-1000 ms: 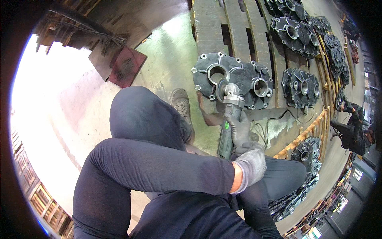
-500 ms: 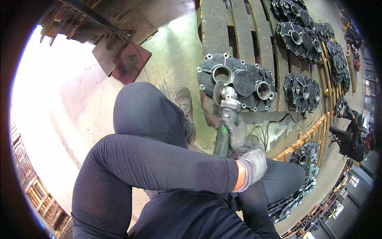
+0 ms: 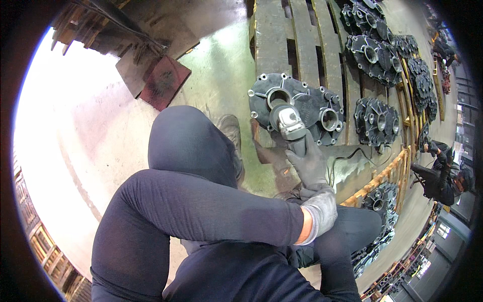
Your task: The person uses an angle grinder to smooth the surface of metal engine parts. They work on several parts placed on a wooden pallet, flipping them over to grind different sides.
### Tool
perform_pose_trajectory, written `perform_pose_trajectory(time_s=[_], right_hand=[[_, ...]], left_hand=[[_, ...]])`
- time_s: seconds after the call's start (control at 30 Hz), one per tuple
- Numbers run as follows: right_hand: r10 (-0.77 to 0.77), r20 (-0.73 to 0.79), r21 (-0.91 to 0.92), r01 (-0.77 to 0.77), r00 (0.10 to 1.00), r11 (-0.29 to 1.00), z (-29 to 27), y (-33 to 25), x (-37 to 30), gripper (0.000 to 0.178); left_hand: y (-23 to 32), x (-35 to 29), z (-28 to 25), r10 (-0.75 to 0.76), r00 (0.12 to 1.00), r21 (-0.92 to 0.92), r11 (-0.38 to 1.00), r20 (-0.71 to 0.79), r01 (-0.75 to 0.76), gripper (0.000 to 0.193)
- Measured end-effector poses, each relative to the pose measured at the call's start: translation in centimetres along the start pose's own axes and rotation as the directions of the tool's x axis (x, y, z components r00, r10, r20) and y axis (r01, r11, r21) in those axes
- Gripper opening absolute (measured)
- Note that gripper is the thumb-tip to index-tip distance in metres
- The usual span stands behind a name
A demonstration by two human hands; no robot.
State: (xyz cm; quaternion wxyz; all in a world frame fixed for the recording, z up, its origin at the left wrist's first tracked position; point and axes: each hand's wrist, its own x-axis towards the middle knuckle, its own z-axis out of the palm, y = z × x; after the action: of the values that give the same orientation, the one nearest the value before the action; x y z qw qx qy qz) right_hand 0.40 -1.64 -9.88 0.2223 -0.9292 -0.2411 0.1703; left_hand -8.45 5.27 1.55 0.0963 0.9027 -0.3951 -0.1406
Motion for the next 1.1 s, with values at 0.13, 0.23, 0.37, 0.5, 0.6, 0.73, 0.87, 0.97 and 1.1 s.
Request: perform_pose_trajectory(time_s=[0.13, 0.23, 0.37, 0.5, 0.6, 0.73, 0.87, 0.97, 1.1], right_hand=[[-0.209, 0.109, -0.268, 0.231, 0.972, 0.935, -0.3, 1.4, 1.8, 0.093], [-0.258, 0.232, -0.424, 0.336, 0.938, 0.841, -1.0, 1.8, 2.6, 0.099], [-0.203, 0.355, -0.488, 0.366, 0.913, 0.792, -2.5, 1.8, 2.5, 0.102], [-0.169, 0.267, -0.413, 0.271, 0.949, 0.869, -3.7, 3.5, 1.5, 0.100], [0.015, 0.145, -0.149, 0.006, 0.989, 0.989, -4.8, 1.7, 1.3, 0.089], [0.183, 0.213, 0.473, -0.265, 0.960, 0.840, -5.4, 1.5, 3.3, 0.060], [0.240, 0.330, 0.773, -0.407, 0.913, 0.486, -3.3, 0.3, 6.8, 0.043], [0.228, 0.387, 0.822, -0.446, 0.894, 0.353, -2.9, 0.7, 8.5, 0.041], [0.244, 0.456, 0.841, -0.504, 0.856, 0.197, -2.4, -0.1, 9.5, 0.040]], left_hand=[[0.1, 0.1, -0.3, -0.056, 0.998, 0.060, 0.997, 0.025, 0.054, 0.019], [-0.6, 0.1, -0.9, -0.032, 0.999, -0.016, 0.999, 0.038, 0.033, 0.021], [-1.4, -0.3, -1.9, 0.023, 0.999, -0.036, 0.999, 0.048, -0.022, 0.021], [-0.9, -0.2, -1.5, -0.004, 1.000, -0.081, 0.997, -0.011, 0.003, 0.020], [-0.9, -0.6, -1.7, 0.017, 1.000, -0.015, 1.000, -0.022, -0.018, 0.019], [-0.6, -1.1, -2.4, 0.021, 0.998, 0.014, 1.000, -0.065, -0.020, 0.019], [-1.3, -1.7, -2.5, 0.010, 0.997, -0.008, 1.000, -0.079, -0.010, 0.019], [-1.7, -1.2, -3.2, 0.039, 0.999, -0.029, 0.999, 0.034, -0.038, 0.023], [-1.9, -1.9, -3.2, 0.044, 0.997, 0.037, 0.998, -0.057, -0.042, 0.018]])
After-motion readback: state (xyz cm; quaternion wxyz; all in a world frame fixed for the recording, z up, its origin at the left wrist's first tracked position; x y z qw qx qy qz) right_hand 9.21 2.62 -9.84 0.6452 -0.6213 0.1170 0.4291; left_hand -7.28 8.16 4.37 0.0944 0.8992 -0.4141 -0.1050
